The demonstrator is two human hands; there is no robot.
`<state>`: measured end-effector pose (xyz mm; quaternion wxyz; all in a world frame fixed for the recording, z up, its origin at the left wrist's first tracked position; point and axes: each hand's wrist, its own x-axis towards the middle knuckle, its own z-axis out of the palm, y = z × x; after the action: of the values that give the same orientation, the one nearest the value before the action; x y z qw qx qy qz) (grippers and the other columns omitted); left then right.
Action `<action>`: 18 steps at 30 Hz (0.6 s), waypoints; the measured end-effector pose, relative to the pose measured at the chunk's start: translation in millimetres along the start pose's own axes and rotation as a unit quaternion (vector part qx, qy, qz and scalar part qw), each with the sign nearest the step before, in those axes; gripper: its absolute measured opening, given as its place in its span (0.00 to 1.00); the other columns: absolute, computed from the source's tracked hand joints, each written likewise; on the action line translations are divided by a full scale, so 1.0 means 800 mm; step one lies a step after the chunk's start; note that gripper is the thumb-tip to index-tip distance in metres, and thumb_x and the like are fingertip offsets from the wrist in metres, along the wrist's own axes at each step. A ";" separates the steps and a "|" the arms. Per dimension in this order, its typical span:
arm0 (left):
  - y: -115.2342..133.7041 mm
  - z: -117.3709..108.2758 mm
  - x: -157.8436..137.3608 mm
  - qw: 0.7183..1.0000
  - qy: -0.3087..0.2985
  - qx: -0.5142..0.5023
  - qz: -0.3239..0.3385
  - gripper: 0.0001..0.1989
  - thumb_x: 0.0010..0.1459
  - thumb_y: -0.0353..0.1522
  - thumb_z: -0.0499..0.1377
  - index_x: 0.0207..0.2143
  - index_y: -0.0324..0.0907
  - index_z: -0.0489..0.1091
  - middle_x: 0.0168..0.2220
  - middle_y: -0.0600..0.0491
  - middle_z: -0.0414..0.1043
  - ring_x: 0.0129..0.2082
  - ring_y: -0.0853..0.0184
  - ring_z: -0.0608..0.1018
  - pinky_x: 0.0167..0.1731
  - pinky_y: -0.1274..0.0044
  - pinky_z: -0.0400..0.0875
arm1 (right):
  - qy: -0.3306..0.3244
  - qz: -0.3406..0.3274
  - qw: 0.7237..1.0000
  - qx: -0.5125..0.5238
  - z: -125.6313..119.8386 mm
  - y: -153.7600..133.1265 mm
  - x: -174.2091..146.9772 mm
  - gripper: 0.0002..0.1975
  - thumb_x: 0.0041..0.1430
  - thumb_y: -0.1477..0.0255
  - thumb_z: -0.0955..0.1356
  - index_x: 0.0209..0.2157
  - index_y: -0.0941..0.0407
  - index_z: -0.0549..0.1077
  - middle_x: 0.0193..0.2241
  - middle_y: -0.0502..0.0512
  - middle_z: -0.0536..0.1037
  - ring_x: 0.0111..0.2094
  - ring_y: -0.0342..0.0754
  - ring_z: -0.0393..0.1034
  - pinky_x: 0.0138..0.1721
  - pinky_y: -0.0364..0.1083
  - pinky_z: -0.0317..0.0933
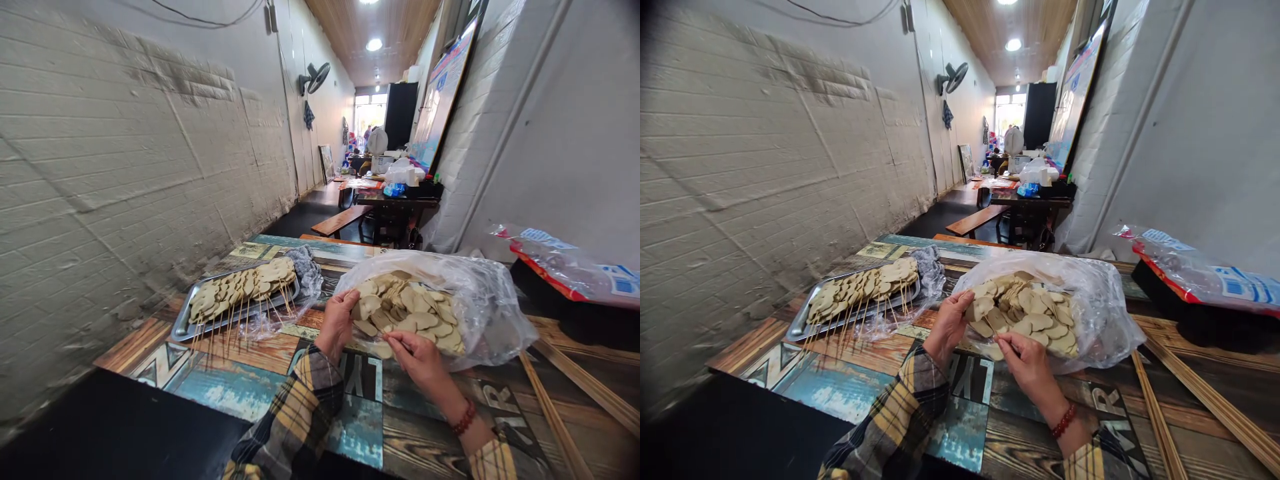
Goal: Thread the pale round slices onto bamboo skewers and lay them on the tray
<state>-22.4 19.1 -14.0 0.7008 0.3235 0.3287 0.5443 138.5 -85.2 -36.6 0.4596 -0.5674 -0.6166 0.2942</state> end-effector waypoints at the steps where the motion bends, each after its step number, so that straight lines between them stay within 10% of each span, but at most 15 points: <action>1: -0.001 0.000 0.000 1.000 0.000 0.002 0.001 0.25 0.30 0.43 0.78 0.28 0.37 0.78 0.24 0.52 0.76 0.25 0.68 0.75 0.28 0.77 0.69 | -0.002 0.000 1.000 -0.001 0.000 0.000 0.000 0.20 0.62 0.54 0.66 0.32 0.54 0.82 0.17 0.51 0.72 0.22 0.50 0.68 0.24 0.45 0.58; 18: -0.017 0.006 -0.005 0.999 -0.012 0.033 -0.017 0.22 0.35 0.43 0.77 0.28 0.38 0.78 0.25 0.53 0.76 0.22 0.69 0.74 0.27 0.77 0.67 | 0.035 -0.004 0.999 -0.006 0.002 0.002 0.003 0.20 0.61 0.52 0.67 0.30 0.52 0.81 0.26 0.56 0.83 0.28 0.54 0.75 0.33 0.50 0.66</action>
<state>-11.6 12.3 -22.1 0.7026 0.3475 0.3433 0.5175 138.0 -82.3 -38.1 0.4786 -0.5777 -0.6042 0.2685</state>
